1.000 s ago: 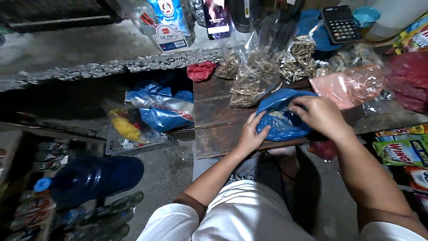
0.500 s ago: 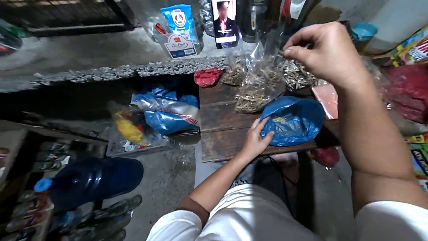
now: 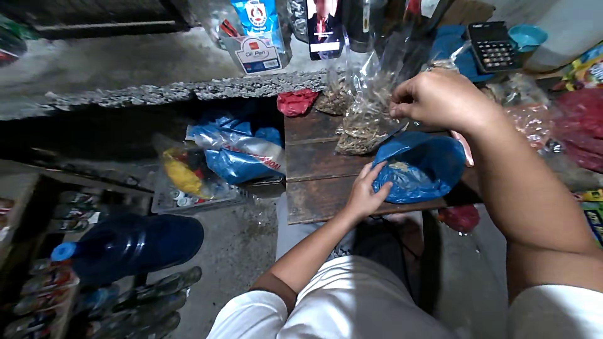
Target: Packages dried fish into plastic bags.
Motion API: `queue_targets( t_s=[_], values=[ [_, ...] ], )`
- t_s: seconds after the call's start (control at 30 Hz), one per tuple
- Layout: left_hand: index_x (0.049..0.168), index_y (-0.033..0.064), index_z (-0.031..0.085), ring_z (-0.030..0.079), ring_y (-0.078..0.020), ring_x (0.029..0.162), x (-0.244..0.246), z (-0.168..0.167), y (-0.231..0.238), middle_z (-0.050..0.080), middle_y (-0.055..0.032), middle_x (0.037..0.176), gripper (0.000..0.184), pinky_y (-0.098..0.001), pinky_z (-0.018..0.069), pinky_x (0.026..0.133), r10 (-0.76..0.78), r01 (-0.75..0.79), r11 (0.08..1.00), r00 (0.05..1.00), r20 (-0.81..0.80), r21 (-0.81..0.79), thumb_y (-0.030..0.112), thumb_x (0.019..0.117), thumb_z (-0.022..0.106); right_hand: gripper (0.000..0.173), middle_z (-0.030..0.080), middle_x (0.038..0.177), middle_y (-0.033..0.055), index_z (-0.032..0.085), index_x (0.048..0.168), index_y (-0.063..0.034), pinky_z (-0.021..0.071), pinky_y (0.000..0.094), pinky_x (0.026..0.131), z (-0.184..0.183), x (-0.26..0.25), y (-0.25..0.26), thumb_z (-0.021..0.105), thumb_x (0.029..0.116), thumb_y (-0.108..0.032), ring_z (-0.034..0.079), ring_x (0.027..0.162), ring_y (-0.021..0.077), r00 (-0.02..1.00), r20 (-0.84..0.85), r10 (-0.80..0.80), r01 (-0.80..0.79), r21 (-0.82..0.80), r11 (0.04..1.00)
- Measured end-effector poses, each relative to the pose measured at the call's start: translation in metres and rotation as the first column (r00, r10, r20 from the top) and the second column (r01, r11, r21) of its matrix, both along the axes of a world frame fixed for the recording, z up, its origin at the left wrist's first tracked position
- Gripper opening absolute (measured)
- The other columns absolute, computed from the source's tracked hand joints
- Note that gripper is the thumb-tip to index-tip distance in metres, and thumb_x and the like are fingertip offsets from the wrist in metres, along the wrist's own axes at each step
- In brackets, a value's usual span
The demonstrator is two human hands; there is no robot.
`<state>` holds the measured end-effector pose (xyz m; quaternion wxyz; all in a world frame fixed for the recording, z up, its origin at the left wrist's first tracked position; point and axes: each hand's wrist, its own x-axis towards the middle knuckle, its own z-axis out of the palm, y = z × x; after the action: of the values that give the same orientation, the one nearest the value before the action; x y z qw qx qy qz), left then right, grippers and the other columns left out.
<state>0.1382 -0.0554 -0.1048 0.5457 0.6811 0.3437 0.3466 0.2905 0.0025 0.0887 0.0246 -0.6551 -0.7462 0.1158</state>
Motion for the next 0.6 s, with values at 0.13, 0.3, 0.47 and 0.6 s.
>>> queue_targets(
  t_s=[0.13, 0.3, 0.47, 0.6],
  values=[
    [0.143, -0.0045, 0.054, 0.059, -0.0296, 0.125, 0.0003, -0.002, -0.0003, 0.051, -0.0258, 0.145, 0.049, -0.042, 0.0487, 0.105, 0.014, -0.014, 0.999, 1.0, 0.005, 0.03, 0.009, 0.0968, 0.064, 0.019, 0.071, 0.097, 0.0201, 0.074, 0.103, -0.0065, 0.0464, 0.0694, 0.08, -0.0018, -0.0032, 0.0033, 0.062, 0.1027, -0.021, 0.067, 0.098, 0.0436, 0.999, 0.047, -0.002, 0.002, -0.017, 1.0],
    [0.142, -0.0051, 0.054, 0.058, -0.03, 0.126, -0.0001, -0.0022, -0.0009, 0.051, -0.0256, 0.145, 0.049, -0.0423, 0.0482, 0.106, 0.02, -0.02, 0.999, 1.0, 0.0, 0.048, 0.01, 0.0967, 0.064, 0.022, 0.071, 0.11, 0.0238, 0.075, 0.114, -0.0082, 0.0449, 0.0725, 0.087, -0.0016, -0.0076, 0.0035, 0.058, 0.1042, -0.017, 0.065, 0.109, 0.0481, 0.997, 0.073, -0.028, 0.029, -0.012, 1.0],
    [0.141, -0.0058, 0.055, 0.06, -0.029, 0.123, 0.0007, -0.0033, -0.0007, 0.054, -0.0257, 0.142, 0.048, -0.0407, 0.0495, 0.104, 0.03, -0.031, 0.997, 0.999, 0.017, 0.075, 0.008, 0.0959, 0.064, 0.021, 0.07, 0.099, 0.0235, 0.072, 0.101, -0.0022, 0.0456, 0.0693, 0.08, -0.0054, -0.0039, 0.0007, 0.063, 0.1015, -0.021, 0.066, 0.1, 0.0465, 0.998, 0.052, -0.022, 0.018, 0.073, 0.997],
    [0.142, -0.0052, 0.054, 0.06, -0.0284, 0.123, 0.0004, -0.0018, -0.0008, 0.053, -0.0257, 0.143, 0.049, -0.0397, 0.0496, 0.103, 0.026, -0.027, 0.997, 1.0, 0.01, 0.069, 0.008, 0.0961, 0.064, 0.021, 0.066, 0.115, 0.0244, 0.074, 0.115, -0.0058, 0.0459, 0.0688, 0.084, -0.0088, 0.0013, -0.0057, 0.06, 0.1012, -0.014, 0.064, 0.108, 0.0463, 1.0, 0.002, 0.01, -0.01, 0.135, 0.991]
  ],
)
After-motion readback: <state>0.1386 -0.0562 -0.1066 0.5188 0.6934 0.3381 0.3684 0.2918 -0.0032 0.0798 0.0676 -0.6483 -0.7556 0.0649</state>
